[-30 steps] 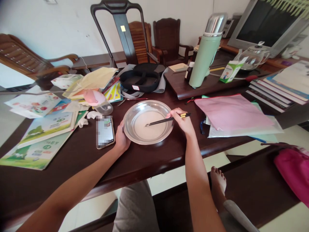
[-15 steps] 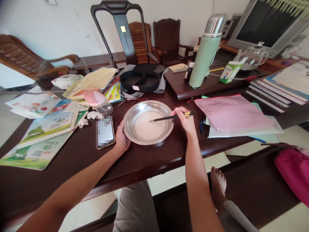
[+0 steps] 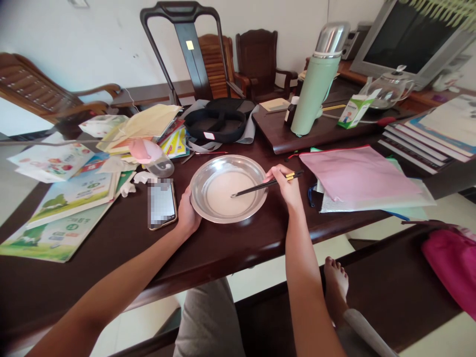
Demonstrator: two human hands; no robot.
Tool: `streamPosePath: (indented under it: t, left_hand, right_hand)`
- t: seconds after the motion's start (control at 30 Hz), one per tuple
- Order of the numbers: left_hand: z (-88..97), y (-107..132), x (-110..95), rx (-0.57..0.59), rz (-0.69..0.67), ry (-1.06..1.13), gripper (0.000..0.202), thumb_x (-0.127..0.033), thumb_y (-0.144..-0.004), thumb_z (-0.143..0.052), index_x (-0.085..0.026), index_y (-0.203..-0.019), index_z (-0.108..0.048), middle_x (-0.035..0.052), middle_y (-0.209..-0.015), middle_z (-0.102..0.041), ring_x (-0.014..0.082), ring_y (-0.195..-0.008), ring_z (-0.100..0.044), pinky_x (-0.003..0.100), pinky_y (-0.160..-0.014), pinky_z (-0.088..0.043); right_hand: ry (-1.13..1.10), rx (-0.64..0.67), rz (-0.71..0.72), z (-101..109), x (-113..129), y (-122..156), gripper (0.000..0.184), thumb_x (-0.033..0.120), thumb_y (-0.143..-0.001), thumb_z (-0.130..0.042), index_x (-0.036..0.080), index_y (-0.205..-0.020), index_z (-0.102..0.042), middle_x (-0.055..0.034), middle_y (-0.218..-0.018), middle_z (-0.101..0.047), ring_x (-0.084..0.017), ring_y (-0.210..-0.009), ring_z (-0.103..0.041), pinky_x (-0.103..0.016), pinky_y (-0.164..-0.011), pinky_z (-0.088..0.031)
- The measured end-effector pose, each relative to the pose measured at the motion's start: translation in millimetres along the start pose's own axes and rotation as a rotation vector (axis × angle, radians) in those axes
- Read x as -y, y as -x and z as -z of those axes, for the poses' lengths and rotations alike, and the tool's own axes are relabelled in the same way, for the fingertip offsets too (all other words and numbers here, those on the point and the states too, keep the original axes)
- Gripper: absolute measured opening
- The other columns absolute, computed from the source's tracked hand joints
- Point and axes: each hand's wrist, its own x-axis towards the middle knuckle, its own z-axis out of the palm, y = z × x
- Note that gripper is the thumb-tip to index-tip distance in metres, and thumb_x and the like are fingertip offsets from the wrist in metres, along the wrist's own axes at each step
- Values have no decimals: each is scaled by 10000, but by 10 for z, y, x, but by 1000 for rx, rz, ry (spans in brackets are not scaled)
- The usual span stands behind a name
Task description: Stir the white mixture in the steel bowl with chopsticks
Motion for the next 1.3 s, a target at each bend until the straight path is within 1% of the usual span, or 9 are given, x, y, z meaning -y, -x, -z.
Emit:
streamPosePath:
  t: [0.13,0.33,0.53,0.7,0.83,0.93,1.03,1.13,1.3]
  left_hand:
    - [-9,-2,2,-49,19,-35,318,-532,-1027,-711,-285,-1191,-823,41,-1370,-842,293,-1415,-718,446,-1262,-535]
    - [-12,9,24,-18,14,-24,427,-655,-1043,-695,-284,-1210,-823,63,-1349,-851,329,-1444,-711,490,-1281,-534]
    - [-53,46,-20,69,-7,42,570,-716,-1051,-673,-344,-1475,-756,56,-1672,-690,313,-1660,-530,478,-1369,-445]
    - [-56,-12,-64,48,-16,43,706,-716,-1037,-710,-368,-1645,-622,84,-1730,-632,334,-1630,-570,522,-1335,-485]
    - [-41,-86,-61,51,-22,23,633,-667,-1027,-749,-337,-1565,-702,87,-1740,-622,339,-1656,-537,494,-1355,-462]
    - [-39,-119,-59,49,-12,22,568,-643,-1038,-737,-337,-1516,-743,74,-1739,-623,346,-1672,-514,492,-1360,-459]
    - [-46,-131,-74,51,7,21,539,-642,-1060,-701,-340,-1503,-758,66,-1694,-669,343,-1662,-529,495,-1361,-462]
    - [-54,-133,-92,52,12,19,520,-634,-1082,-668,-339,-1499,-763,60,-1677,-685,332,-1632,-569,489,-1356,-471]
    - [-57,-136,-93,34,12,13,499,-619,-1105,-633,-334,-1492,-770,64,-1657,-702,328,-1622,-583,488,-1347,-482]
  right_hand:
    - [19,109,-4,-27,13,6,605,872,-860,-768,274,-768,-787,-25,-686,-798,-270,-723,-814,-414,-758,-676]
    - [-9,-51,29,11,-17,-15,581,833,-902,-757,276,-741,-774,-7,-620,-763,-245,-635,-772,-404,-747,-662]
    - [8,106,9,-26,-1,3,622,881,-854,-775,267,-759,-792,-30,-680,-796,-269,-731,-814,-409,-770,-666]
    - [21,-26,19,-14,-8,-9,601,860,-887,-749,275,-751,-768,-17,-665,-780,-255,-684,-785,-421,-786,-668]
    - [-7,45,-7,-12,-4,4,605,871,-874,-758,278,-758,-791,-19,-635,-766,-261,-660,-774,-412,-728,-652]
    - [53,113,33,-18,0,0,612,885,-866,-759,284,-765,-812,-35,-758,-834,-277,-814,-819,-428,-839,-666]
    - [79,36,66,-1,-9,-17,603,873,-881,-755,285,-753,-805,-34,-794,-846,-273,-853,-823,-438,-908,-666]
    - [7,-46,22,10,-16,-18,607,874,-874,-758,282,-741,-784,-20,-667,-787,-262,-704,-794,-422,-788,-668]
    - [24,96,27,-20,-1,-3,610,878,-856,-778,280,-738,-800,-29,-689,-797,-279,-769,-820,-421,-799,-666]
